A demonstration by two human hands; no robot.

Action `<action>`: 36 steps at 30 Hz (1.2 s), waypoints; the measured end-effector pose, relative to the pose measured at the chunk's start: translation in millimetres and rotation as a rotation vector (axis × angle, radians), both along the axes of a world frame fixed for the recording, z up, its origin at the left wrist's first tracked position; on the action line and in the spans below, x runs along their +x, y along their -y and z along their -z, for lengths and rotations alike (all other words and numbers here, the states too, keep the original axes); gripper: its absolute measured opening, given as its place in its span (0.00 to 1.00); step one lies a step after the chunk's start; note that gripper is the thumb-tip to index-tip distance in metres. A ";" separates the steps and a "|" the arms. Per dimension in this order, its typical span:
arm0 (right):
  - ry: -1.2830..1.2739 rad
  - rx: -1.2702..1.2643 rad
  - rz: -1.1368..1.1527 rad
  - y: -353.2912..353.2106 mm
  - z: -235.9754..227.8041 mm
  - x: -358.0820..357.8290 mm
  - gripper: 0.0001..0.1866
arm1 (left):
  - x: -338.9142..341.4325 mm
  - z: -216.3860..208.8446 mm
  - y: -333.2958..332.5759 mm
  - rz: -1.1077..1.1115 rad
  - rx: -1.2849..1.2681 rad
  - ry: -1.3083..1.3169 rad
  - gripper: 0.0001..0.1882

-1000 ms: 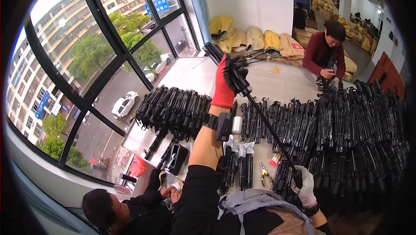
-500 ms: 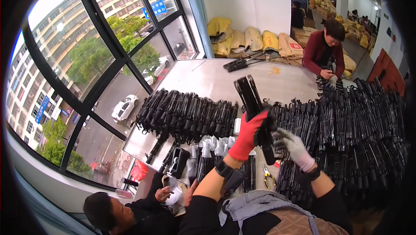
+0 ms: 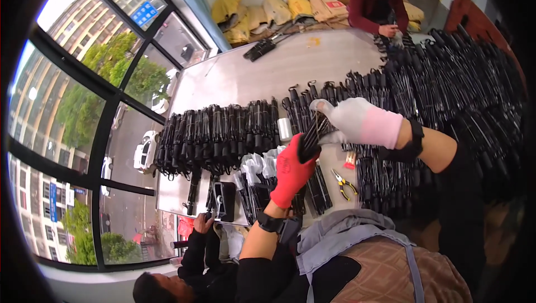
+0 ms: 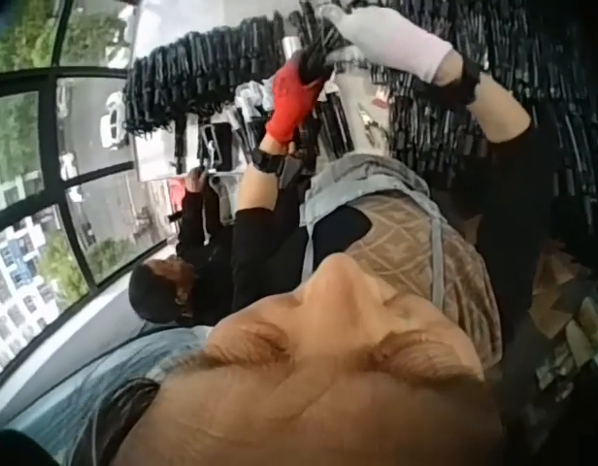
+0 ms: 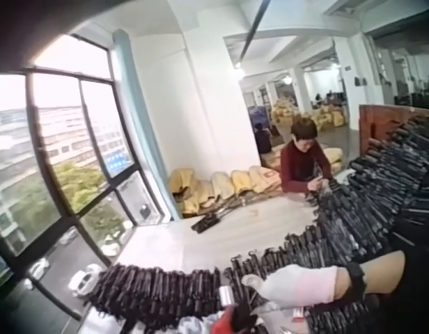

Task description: The person picks up an umbrella frame, opens it, and closes it. They then use pliers to cut a wire on the frame before placing it into a plastic sleeve and setting it onto a pile.

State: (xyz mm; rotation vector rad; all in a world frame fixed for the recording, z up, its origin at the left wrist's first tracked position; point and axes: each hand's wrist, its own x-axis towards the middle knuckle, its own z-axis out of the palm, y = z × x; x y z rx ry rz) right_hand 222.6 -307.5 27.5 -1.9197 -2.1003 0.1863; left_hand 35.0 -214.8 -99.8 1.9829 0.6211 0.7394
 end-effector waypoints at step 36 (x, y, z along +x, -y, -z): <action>-0.144 -0.527 -0.060 33.2 185.2 25.7 0.20 | -73.6 45.0 74.5 0.021 -1.304 -0.171 0.14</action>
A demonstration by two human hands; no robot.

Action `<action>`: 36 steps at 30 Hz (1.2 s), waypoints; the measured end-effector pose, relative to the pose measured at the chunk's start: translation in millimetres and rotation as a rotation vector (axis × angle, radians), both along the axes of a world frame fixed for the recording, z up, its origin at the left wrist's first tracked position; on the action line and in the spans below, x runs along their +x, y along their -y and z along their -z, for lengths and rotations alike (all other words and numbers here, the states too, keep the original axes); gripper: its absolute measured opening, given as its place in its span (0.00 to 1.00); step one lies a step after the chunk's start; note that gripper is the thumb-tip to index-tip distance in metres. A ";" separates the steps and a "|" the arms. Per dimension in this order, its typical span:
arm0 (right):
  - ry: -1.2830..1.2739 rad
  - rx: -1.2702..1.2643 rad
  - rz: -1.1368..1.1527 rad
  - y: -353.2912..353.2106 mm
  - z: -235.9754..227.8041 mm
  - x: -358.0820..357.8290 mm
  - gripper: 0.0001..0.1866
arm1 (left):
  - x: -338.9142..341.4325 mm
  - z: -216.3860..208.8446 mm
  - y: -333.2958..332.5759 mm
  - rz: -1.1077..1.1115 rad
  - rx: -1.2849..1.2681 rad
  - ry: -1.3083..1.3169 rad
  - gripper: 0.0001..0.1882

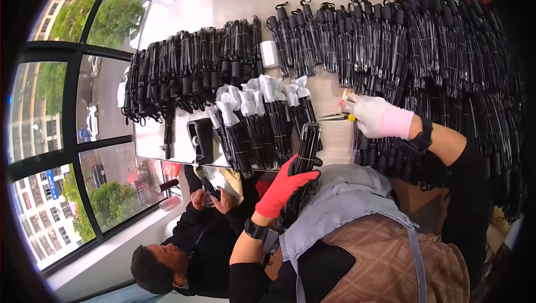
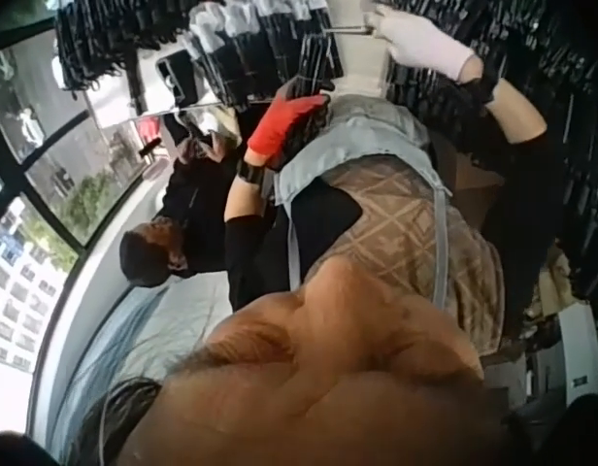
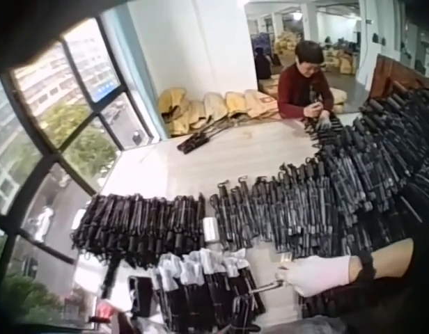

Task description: The person picks up an umbrella frame, opens it, and closes it. They then use pliers to cut a wire on the frame before placing it into a plastic sleeve and setting it onto a pile.

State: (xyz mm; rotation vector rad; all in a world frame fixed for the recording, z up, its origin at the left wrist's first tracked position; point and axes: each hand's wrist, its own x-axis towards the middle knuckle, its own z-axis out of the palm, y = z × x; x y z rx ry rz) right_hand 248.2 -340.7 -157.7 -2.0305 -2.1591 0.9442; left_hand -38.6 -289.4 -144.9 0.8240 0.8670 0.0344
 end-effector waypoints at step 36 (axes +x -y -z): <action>0.338 0.223 -0.486 -54.5 12.8 2.2 0.10 | -6.6 38.2 -2.9 0.008 0.127 -0.121 0.13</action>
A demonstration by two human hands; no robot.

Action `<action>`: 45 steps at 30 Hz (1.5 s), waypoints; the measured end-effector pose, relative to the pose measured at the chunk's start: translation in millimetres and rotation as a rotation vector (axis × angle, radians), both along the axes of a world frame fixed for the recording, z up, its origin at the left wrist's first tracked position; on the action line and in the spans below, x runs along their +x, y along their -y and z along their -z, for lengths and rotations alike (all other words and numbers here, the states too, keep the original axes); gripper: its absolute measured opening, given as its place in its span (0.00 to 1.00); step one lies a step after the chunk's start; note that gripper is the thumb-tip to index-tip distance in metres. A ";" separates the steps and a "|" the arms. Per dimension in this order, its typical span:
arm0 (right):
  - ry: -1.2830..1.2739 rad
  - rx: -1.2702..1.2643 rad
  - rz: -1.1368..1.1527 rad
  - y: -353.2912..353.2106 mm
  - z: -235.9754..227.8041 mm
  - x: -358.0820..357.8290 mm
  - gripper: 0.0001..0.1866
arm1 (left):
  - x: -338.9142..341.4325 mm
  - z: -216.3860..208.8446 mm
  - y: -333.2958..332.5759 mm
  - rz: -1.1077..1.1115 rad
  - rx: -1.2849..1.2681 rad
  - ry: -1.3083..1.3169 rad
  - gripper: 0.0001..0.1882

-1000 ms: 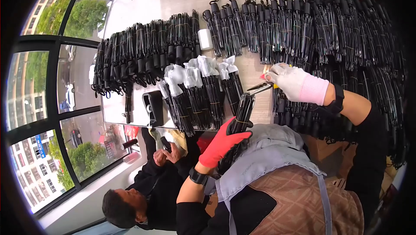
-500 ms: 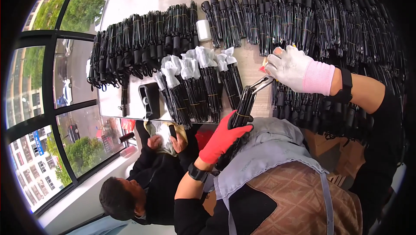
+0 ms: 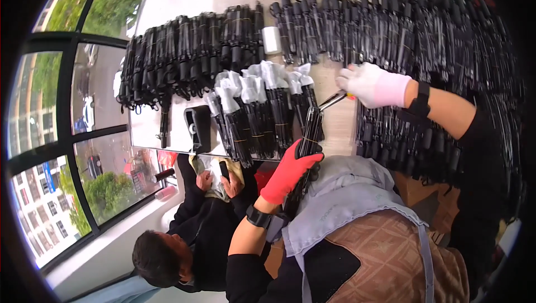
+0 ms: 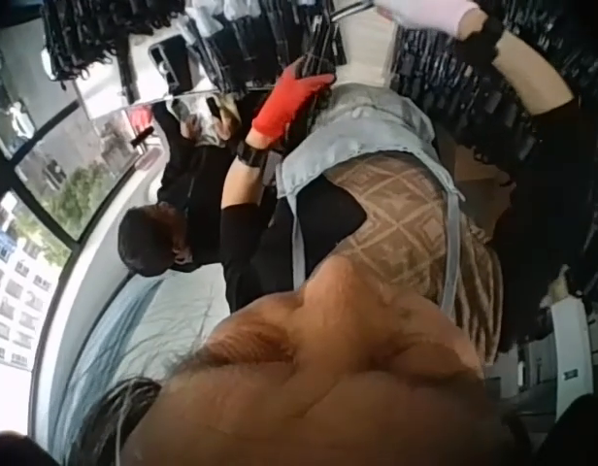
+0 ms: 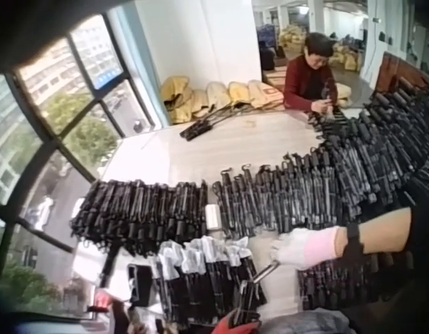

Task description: The person picks up an umbrella frame, opens it, and closes it. They then use pliers to cut a wire on the frame before placing it into a plastic sleeve and setting it onto a pile.

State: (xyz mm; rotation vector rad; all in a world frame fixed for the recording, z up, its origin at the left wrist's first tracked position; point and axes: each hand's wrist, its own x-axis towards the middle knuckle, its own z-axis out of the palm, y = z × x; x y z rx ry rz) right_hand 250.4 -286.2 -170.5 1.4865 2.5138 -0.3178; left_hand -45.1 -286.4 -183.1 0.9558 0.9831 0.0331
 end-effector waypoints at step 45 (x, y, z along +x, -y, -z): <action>0.285 0.413 1.647 123.4 -41.2 320.5 0.25 | 31.1 85.6 -91.8 -0.233 1.813 -0.634 0.19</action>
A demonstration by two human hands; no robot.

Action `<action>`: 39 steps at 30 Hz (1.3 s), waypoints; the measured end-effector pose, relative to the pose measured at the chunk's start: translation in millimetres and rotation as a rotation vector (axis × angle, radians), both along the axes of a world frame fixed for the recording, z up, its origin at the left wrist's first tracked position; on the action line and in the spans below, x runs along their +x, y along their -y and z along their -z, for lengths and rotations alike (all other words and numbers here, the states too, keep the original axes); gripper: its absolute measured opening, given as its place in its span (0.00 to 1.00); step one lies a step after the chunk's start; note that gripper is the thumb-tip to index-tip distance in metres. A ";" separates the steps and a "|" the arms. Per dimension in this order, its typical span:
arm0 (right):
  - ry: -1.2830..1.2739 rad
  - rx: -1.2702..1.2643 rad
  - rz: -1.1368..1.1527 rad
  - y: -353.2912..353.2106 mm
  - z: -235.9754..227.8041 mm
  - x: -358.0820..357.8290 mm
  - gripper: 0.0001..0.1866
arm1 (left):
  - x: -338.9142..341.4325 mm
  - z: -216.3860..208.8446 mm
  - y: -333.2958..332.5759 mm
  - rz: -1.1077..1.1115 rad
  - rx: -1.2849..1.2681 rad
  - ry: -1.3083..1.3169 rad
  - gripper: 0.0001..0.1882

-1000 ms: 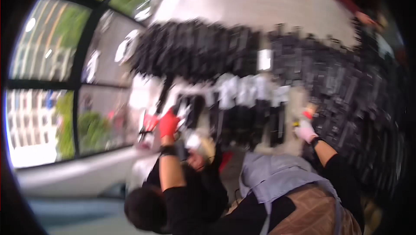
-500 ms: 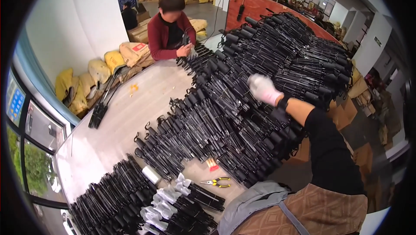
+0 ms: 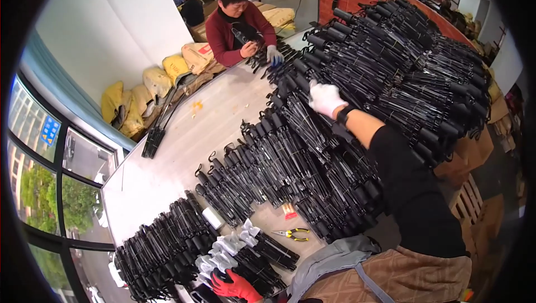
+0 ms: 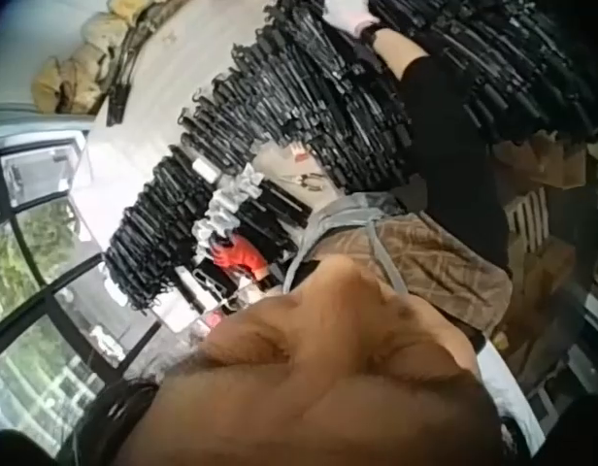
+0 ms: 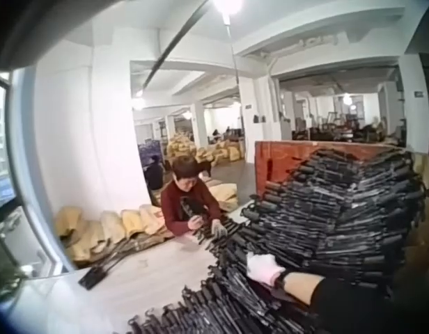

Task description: The person picks up an umbrella frame, opens it, and closes it. They then use pliers to cut a wire on the frame before placing it into a plastic sleeve and setting it onto a pile.

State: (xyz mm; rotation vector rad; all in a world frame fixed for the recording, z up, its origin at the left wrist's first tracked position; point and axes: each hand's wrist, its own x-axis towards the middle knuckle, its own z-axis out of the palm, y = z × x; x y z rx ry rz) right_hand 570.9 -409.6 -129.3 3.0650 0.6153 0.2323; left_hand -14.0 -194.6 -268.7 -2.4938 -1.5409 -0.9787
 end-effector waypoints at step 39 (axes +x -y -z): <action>-0.088 0.065 -0.911 80.3 86.1 -286.8 0.10 | 81.6 -66.5 56.0 0.404 -1.729 1.241 0.13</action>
